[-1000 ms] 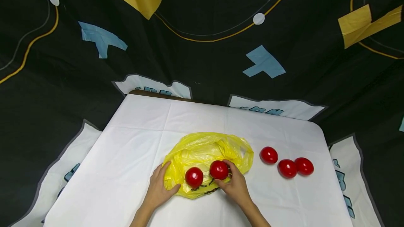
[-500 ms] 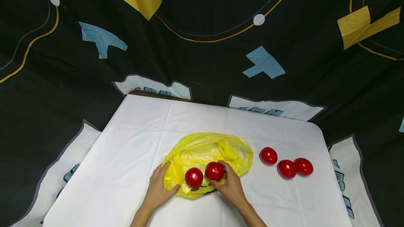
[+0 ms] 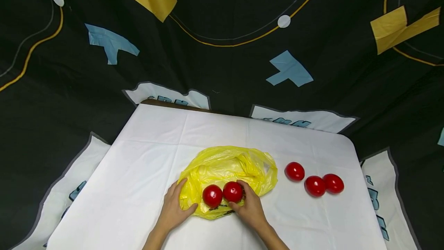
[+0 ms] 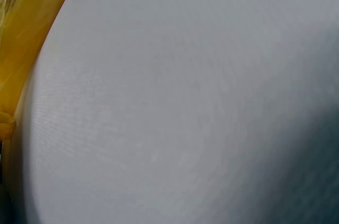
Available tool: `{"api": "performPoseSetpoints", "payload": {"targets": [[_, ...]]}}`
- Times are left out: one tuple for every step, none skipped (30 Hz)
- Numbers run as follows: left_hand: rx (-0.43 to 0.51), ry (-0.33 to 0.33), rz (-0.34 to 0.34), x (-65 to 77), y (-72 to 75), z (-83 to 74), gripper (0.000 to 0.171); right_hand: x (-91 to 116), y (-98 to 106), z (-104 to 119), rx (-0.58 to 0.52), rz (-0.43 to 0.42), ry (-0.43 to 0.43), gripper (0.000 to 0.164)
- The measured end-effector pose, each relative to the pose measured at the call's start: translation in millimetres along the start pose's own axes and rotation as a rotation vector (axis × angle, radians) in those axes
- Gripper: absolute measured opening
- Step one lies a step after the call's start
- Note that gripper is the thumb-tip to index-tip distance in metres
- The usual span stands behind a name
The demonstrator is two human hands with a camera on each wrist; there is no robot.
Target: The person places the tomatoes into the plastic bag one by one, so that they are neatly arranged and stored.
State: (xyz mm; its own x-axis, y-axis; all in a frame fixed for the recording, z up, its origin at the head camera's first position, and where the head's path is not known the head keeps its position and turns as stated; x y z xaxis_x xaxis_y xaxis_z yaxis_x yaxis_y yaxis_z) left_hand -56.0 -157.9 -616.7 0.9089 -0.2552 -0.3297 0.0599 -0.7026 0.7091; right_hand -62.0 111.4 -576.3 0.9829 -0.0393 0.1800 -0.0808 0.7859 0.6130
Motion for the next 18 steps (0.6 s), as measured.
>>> {"api": "performPoseSetpoints", "payload": {"targets": [[0.0,-0.001,0.0,0.0,0.1,0.1,0.093,0.1,-0.3,0.0,0.0,0.002,-0.004,0.072],[0.0,-0.001,0.0,0.0,0.1,0.2,0.093,0.1,-0.4,0.3,-0.002,0.004,-0.007,0.072],[0.0,-0.001,0.001,-0.1,0.1,0.4,0.093,0.0,-0.5,0.3,-0.003,0.005,-0.009,0.072],[0.0,-0.001,0.003,-0.2,0.1,0.4,0.093,0.0,-0.8,0.3,-0.002,0.006,-0.011,0.071],[0.0,0.0,0.004,-0.3,0.1,0.5,0.093,-0.2,-1.1,0.2,0.0,0.008,-0.013,0.071],[0.002,0.001,0.005,-0.4,0.2,0.5,0.093,-0.3,-1.5,0.0,0.001,0.008,-0.013,0.071],[0.001,0.002,0.005,-0.5,0.3,0.4,0.093,-0.3,-1.8,0.0,0.003,0.008,-0.011,0.071],[0.002,0.001,0.005,-0.5,0.5,0.3,0.093,-0.3,-2.2,-0.1,0.008,0.007,-0.008,0.071],[0.005,0.001,0.004,-0.6,0.7,0.2,0.093,-0.3,-2.7,-0.5,0.01,0.004,-0.004,0.071],[0.007,0.001,0.004,-0.6,0.8,0.0,0.093,-0.2,-3.2,-0.8,0.013,0.001,0.0,0.072],[0.007,0.001,0.003,-0.6,0.9,-0.1,0.093,-0.1,-3.6,-1.3,0.018,-0.004,0.005,0.072],[0.008,0.0,0.003,-0.6,1.0,-0.2,0.093,0.0,-3.9,-1.6,0.024,-0.009,0.012,0.072],[0.009,0.0,0.004,-0.5,0.9,-0.2,0.093,0.2,-4.1,-1.9,0.031,-0.013,0.018,0.073],[0.01,0.0,0.004,-0.3,0.9,-0.2,0.093,0.4,-4.5,-2.5,0.039,-0.018,0.023,0.073],[0.009,0.0,0.005,-0.2,0.8,-0.2,0.093,0.5,-4.7,-3.1,0.045,-0.022,0.028,0.073],[0.009,0.0,0.005,0.0,0.7,-0.2,0.093,0.7,-4.9,-3.5,0.05,-0.025,0.033,0.074],[0.009,-0.001,0.004,0.1,0.7,-0.2,0.093,0.9,-5.0,-3.9,0.056,-0.027,0.037,0.074],[0.009,-0.002,0.002,0.3,0.7,-0.2,0.093,1.2,-5.1,-4.2,0.06,-0.028,0.04,0.074]]}}
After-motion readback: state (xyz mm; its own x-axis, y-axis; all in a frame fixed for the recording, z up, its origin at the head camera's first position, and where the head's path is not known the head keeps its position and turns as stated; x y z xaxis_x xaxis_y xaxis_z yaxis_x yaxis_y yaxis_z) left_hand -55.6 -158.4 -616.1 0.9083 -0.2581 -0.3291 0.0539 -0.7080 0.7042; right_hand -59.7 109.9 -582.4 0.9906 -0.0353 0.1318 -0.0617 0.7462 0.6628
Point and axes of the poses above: each hand's wrist, its own x-axis away from the middle knuckle, its own y-axis out of the back of the hand, z = x × y, the point moved 1 cm from there along -x, towards the middle knuckle, and after that the axes turned 14 degrees about -y, right-handed, at the moved point
